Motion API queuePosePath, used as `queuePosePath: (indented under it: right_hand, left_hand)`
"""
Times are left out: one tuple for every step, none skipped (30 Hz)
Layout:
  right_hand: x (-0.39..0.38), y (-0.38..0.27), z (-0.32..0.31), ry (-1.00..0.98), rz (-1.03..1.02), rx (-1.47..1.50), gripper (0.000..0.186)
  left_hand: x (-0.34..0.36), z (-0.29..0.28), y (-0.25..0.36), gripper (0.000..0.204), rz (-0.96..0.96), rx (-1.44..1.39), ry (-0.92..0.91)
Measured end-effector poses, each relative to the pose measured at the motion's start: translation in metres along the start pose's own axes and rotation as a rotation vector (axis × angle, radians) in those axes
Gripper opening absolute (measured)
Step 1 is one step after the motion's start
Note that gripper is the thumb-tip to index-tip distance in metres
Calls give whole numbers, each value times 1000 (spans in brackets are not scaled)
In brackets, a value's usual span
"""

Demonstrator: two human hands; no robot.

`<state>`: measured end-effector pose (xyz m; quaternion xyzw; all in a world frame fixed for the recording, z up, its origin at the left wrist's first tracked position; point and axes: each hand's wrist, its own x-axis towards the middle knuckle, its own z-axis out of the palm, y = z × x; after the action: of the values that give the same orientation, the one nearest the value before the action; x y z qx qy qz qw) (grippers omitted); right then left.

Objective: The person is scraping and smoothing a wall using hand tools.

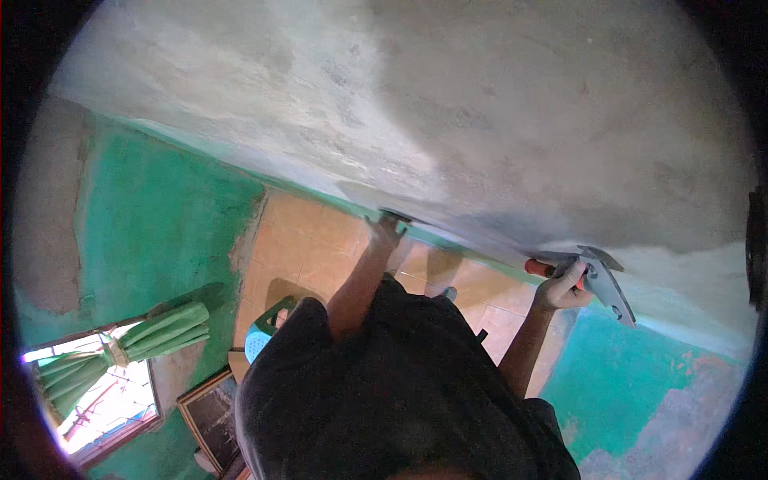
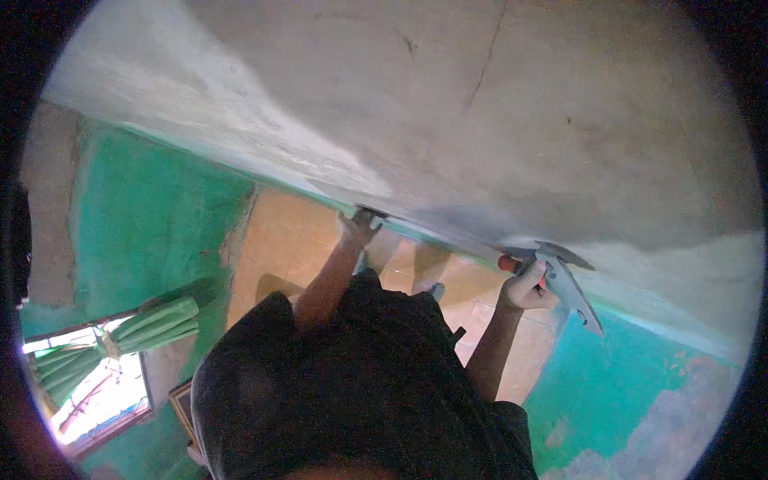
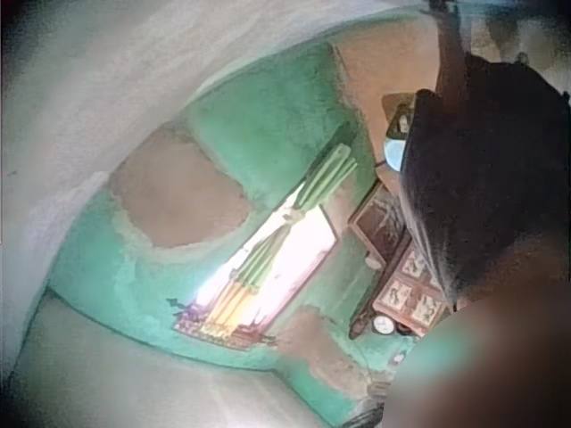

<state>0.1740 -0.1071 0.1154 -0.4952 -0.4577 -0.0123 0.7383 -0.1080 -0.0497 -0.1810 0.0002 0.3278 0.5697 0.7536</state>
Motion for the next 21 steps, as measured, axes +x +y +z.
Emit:
queuePosePath:
  right_hand:
    - [-4,-6,11,-34,21,49,18]
    - [-4,0,10,-26,-24,13,18]
    - [-3,5,10,-13,-74,-20,19]
    - [-4,9,7,-14,-75,-26,19]
    - [-4,13,3,33,-65,-43,18]
    - [-3,17,0,78,-54,-57,17]
    - [0,16,1,83,-58,-53,17]
    - [-1,14,0,64,-77,-68,16]
    - [-1,12,1,46,-97,-84,16]
    - [-5,10,1,37,-91,-78,16]
    - [-6,12,3,16,-65,-50,16]
    - [-7,12,5,-5,-39,-22,16]
    - [-3,6,6,-5,-44,-28,16]
    - [2,-4,7,29,-62,-48,17]
    - [5,-11,11,50,-74,-48,18]
    - [3,-5,10,49,-69,-44,18]
    - [2,5,5,30,-83,-60,18]
    - [0,11,1,13,-97,-77,19]
    - [-1,9,2,6,-95,-74,19]
    - [-1,7,3,16,-13,-43,20]
    - [-2,4,4,25,68,-14,24]
  left_hand:
    - [22,-47,17,84,140,-207,232]
    - [27,-49,16,84,130,-209,239]
    - [30,-42,18,83,120,-175,313]
    - [28,-31,16,82,110,-142,385]
    - [20,-13,11,81,87,-83,389]
    - [15,-11,8,81,75,-80,381]
    - [8,-16,18,80,91,-38,251]
    - [2,-17,27,80,100,6,124]
    - [7,-12,38,77,138,-45,250]
    - [4,-13,39,77,145,-49,259]
    - [5,-10,34,77,138,-91,255]
    - [3,-7,27,76,132,-132,252]
    - [-8,10,10,76,65,-152,219]
    - [-35,51,-8,74,-24,-119,45]
    - [-57,93,-10,75,-61,-123,89]
    - [-74,113,-9,76,-83,-135,147]
    - [-67,107,-4,76,-80,-135,152]
    - [-50,97,4,76,-108,-256,113]
    - [-42,92,8,76,-131,-382,75]
    - [-43,87,1,76,-127,-386,79]
    - [-46,83,-12,76,-90,-336,98]
